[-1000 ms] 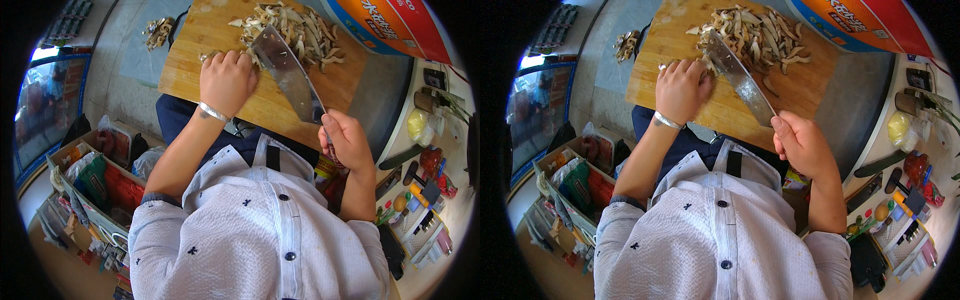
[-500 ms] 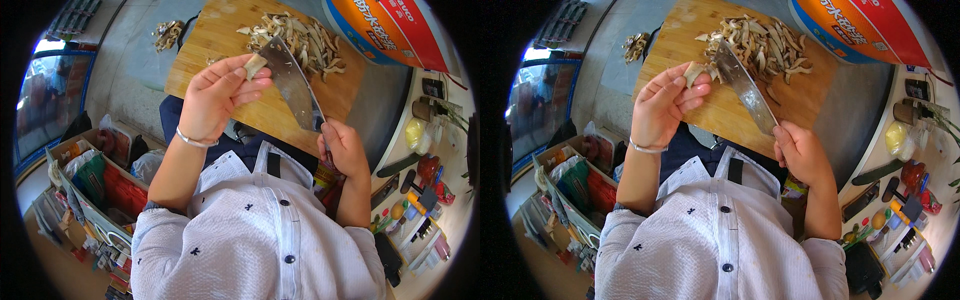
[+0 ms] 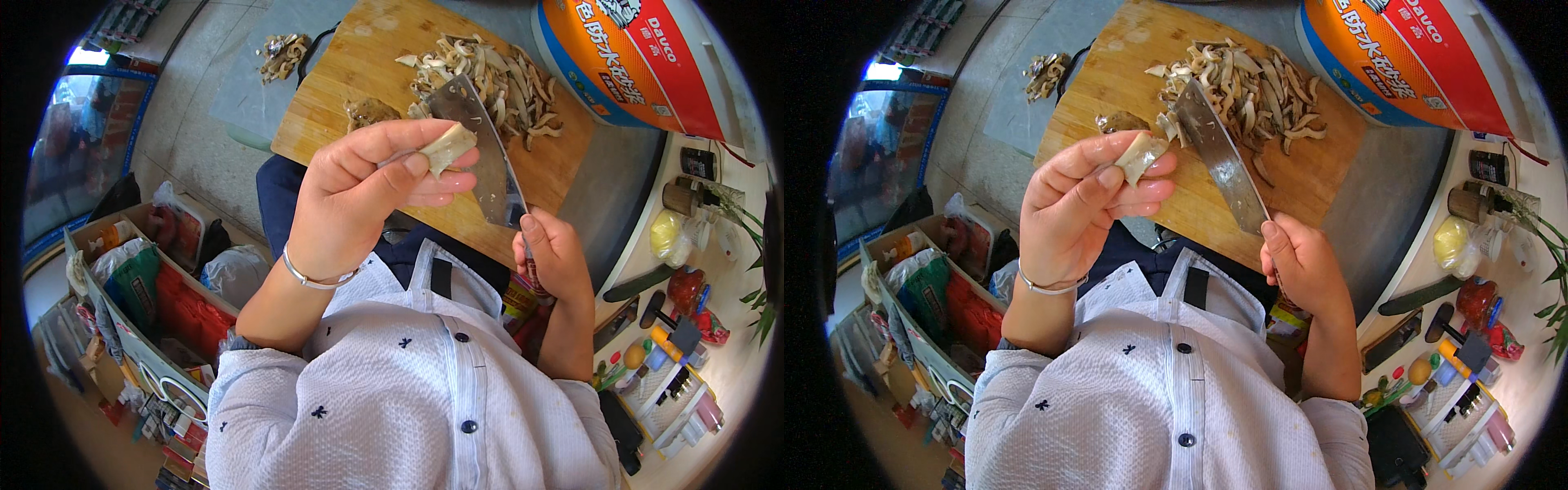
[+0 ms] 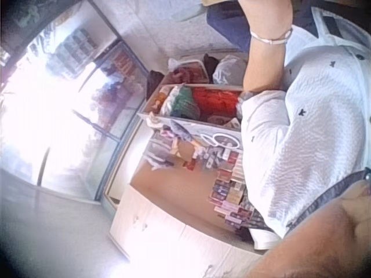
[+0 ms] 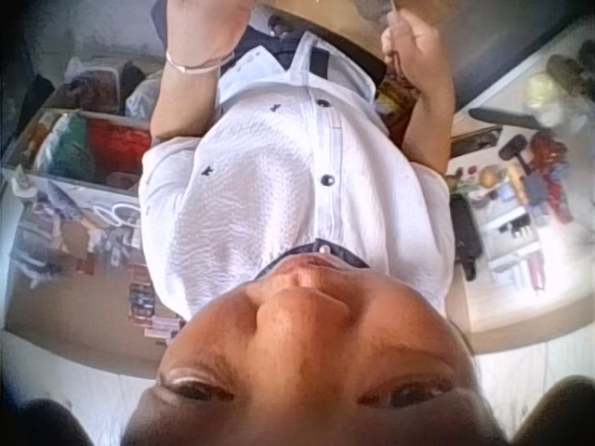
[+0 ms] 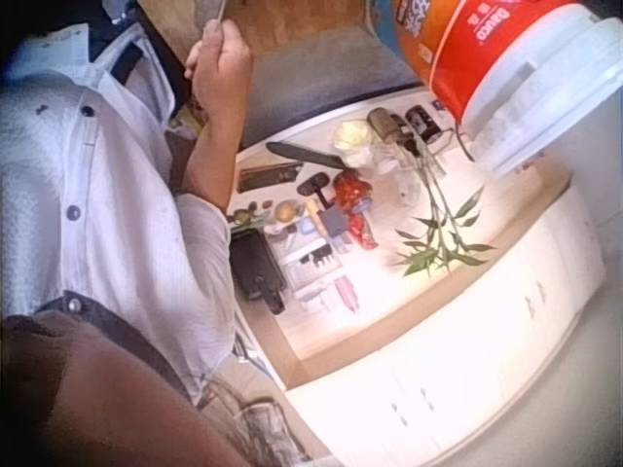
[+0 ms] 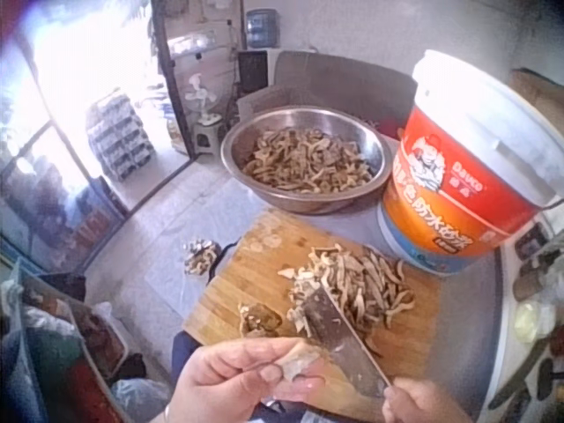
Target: The person uses a cleaver to slice dried mushrooms on a wooden cutting board, moving the sliced pieces by hand from the board into a white plastic bucket and occasionally taking more items from a metal bowl.
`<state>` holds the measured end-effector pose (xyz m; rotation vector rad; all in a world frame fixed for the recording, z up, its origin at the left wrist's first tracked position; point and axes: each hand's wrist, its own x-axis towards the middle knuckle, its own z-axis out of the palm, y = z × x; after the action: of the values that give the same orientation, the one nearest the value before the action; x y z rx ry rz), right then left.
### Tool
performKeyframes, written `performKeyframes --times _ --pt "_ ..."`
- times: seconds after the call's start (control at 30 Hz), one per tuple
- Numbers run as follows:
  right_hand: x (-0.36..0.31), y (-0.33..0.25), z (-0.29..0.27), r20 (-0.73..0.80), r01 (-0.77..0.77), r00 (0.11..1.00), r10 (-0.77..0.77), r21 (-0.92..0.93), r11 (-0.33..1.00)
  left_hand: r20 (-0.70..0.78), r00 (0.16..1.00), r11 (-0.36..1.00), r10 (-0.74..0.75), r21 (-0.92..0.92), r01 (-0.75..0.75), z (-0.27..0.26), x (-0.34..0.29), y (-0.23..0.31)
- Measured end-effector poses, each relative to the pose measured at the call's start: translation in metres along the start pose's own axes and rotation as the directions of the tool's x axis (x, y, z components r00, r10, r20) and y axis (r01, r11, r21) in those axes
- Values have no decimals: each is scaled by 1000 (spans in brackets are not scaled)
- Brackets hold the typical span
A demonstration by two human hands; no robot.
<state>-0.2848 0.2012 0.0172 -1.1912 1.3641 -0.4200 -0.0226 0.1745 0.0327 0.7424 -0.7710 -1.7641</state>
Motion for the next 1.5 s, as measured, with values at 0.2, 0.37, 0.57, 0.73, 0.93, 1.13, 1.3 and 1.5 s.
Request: performKeyframes --times 0.2,0.37,0.57,0.73,0.93,1.13,1.3,1.5 --pt "0 2 1 -6 -12 1000 12 13 1000 7 1000 990 -17 -140 17 -4 4 -9" --pt "0 0 2 -11 26 1000 -27 -57 998 -65 993 972 -101 -221 84 -4 9 -19" --pt "2 -1 2 -23 51 998 -53 -63 997 -31 986 956 -163 -250 150 -5 13 -23" --pt "2 -1 2 -17 52 998 -53 -71 996 -135 982 980 -131 -169 107 -2 17 -26" --pt "-10 -6 12 -260 226 944 -202 65 972 -165 979 993 -120 -40 115 0 18 -33" --pt "16 -38 27 -378 451 830 -410 21 892 12 986 978 -166 130 163 12 13 -37" --pt "19 -46 37 -360 438 846 -393 47 898 109 985 980 -132 161 114 6 13 -40" --pt "22 -46 42 -401 438 837 -372 85 895 -15 993 872 115 480 -93 11 11 -42"
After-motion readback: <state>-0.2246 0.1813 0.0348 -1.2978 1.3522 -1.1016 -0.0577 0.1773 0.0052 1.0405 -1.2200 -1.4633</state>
